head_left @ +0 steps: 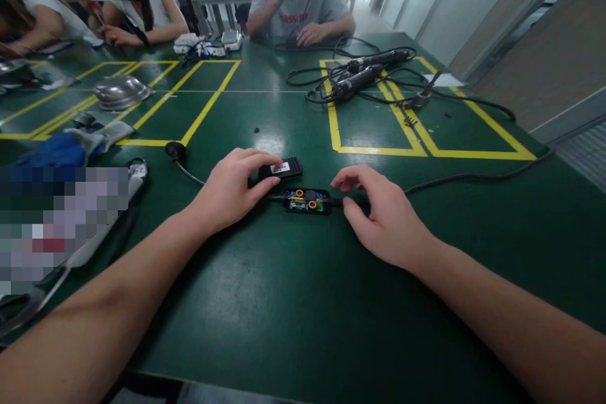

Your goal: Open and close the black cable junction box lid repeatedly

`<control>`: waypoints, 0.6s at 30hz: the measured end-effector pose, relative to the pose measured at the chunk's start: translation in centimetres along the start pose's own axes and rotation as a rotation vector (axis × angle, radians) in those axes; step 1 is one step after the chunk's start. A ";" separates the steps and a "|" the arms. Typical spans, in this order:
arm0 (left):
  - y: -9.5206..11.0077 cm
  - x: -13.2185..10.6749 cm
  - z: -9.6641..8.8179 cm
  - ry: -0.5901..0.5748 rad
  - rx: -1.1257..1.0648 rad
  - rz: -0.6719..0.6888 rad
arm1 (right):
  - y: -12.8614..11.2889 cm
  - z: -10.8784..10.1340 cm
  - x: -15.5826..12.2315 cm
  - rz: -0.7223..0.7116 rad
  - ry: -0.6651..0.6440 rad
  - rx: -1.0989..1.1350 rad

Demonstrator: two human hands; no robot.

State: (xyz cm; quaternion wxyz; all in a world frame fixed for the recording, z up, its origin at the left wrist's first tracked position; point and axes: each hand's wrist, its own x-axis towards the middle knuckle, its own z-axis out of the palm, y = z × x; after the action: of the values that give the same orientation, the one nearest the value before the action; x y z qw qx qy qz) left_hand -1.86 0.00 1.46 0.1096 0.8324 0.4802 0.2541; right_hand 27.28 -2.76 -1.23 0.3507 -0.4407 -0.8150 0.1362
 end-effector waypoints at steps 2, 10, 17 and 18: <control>0.7 -0.3 -0.1 -0.004 -0.056 0.114 | 0.1 0.0 -0.1 0.011 0.002 0.010; 1.5 -0.5 0.4 -0.148 -0.200 0.221 | -0.5 -0.1 -0.2 -0.091 -0.109 -0.032; 1.9 -0.7 0.7 -0.137 -0.188 0.254 | -0.4 0.2 -0.1 -0.096 -0.106 -0.039; 2.0 -0.7 0.7 -0.139 -0.185 0.255 | -0.3 0.3 0.0 -0.094 -0.111 -0.042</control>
State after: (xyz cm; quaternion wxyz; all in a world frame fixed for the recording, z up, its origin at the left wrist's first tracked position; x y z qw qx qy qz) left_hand -0.27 -1.55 1.46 0.1856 0.8885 0.3366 0.2507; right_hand 26.93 -2.93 -1.31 0.3016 -0.4012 -0.8556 0.1265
